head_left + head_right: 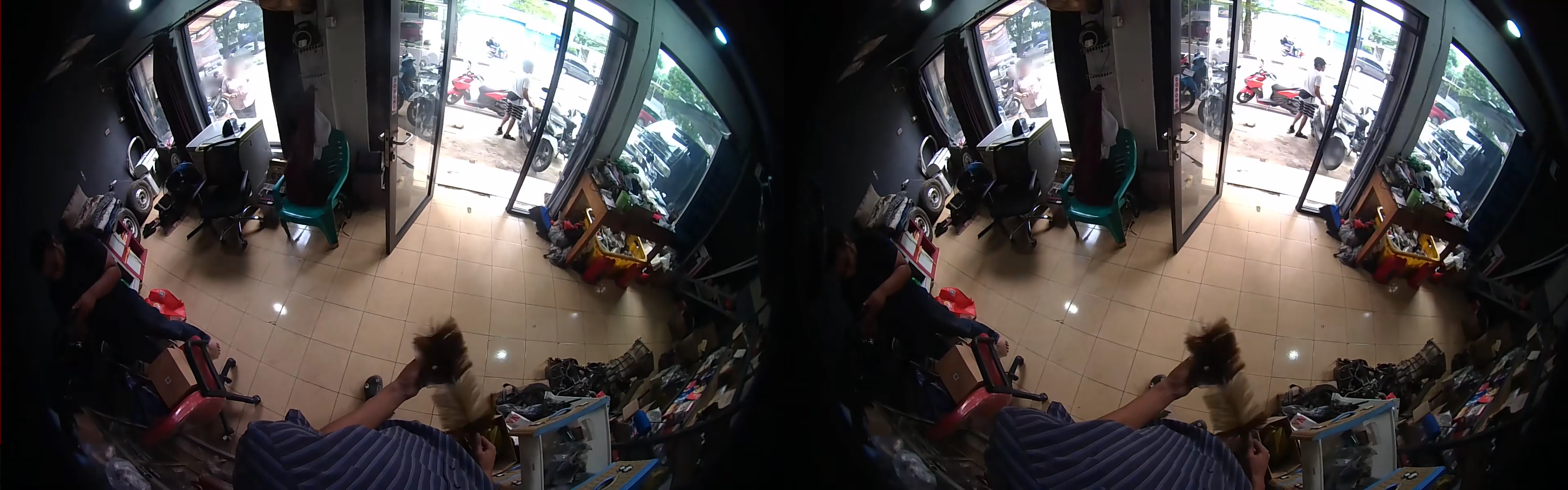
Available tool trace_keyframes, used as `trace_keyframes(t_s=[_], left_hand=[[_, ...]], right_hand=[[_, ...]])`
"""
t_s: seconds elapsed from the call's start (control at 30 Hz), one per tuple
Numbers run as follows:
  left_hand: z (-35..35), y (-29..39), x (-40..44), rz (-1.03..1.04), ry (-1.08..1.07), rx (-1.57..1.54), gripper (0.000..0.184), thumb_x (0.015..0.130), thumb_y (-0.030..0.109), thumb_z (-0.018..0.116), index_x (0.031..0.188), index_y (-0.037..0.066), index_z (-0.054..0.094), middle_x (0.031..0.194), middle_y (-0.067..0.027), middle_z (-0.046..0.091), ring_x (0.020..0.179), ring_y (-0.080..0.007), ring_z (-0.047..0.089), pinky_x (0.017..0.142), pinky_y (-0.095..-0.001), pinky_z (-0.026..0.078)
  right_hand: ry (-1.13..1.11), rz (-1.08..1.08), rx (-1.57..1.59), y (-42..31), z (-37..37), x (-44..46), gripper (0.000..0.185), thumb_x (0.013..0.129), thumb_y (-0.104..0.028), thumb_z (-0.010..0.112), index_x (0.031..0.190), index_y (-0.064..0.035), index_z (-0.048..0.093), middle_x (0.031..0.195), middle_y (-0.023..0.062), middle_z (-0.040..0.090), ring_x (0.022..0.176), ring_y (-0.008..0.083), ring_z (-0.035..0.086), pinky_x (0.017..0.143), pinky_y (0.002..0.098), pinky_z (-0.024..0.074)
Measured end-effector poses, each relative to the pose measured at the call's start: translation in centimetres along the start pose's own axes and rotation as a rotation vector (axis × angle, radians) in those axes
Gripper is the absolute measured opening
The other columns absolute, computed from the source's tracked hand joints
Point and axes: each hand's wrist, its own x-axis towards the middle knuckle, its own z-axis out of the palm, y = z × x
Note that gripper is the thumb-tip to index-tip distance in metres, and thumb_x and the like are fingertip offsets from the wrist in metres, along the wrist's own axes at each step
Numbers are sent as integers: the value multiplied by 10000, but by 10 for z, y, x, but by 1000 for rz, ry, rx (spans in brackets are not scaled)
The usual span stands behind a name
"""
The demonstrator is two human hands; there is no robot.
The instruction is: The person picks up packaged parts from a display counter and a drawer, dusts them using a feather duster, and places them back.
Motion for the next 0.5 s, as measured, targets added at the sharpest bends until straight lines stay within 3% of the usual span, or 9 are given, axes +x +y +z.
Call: trace_keyframes(t_s=[0.03, 0.07, 0.23, 0.33, 0.43, 0.5], left_hand=[[11, 11, -4, 208, -23, 272, 402, 973, 256, 505, 1318, 53, 484, 1204, -67, 623, 1049, -187, 632, 914, -346, 529], [9, 13, 2, -141, 55, -387, 362, 935, 189, 548, 1267, 46, 516, 1142, -79, 648, 979, -191, 661, 862, -344, 552], [-10, 0, 10, -188, 182, -274, 322, 899, 130, 566, 1208, 41, 549, 1053, -76, 666, 904, -191, 677, 805, -340, 570], [14, 26, -3, -119, 156, -277, 302, 901, 122, 557, 1194, 49, 555, 1012, -63, 666, 886, -182, 677, 786, -336, 572], [-6, 13, 4, -155, 135, -295, 294, 899, 122, 559, 1186, 59, 561, 1003, -63, 667, 863, -193, 677, 784, -343, 571], [-17, 2, 6, -184, 207, -306, 300, 886, 129, 581, 1178, 61, 567, 980, -61, 672, 851, -204, 680, 789, -352, 569]], right_hand=[[0, 0, 0, -4, 1, -2, 477, 971, -386, 517, 794, 48, 607, 639, 53, 593, 635, 72, 463, 577, 286, 397], [39, 31, -70, -9, 3, -3, 470, 972, -379, 516, 808, 50, 617, 651, 50, 606, 640, 78, 486, 589, 288, 410], [128, 152, -22, -9, 7, 4, 451, 975, -362, 513, 864, 58, 636, 715, 70, 661, 691, 120, 587, 632, 288, 451], [22, 12, 119, 1, 7, 5, 460, 975, -379, 513, 873, 49, 647, 747, 66, 674, 699, 111, 580, 630, 277, 442], [62, 105, 48, -52, 4, -8, 458, 973, -380, 517, 872, 46, 649, 735, 59, 663, 690, 93, 554, 613, 268, 426], [61, 145, 36, -41, 2, -2, 458, 972, -383, 519, 879, 45, 653, 731, 59, 661, 689, 89, 548, 610, 266, 423]])
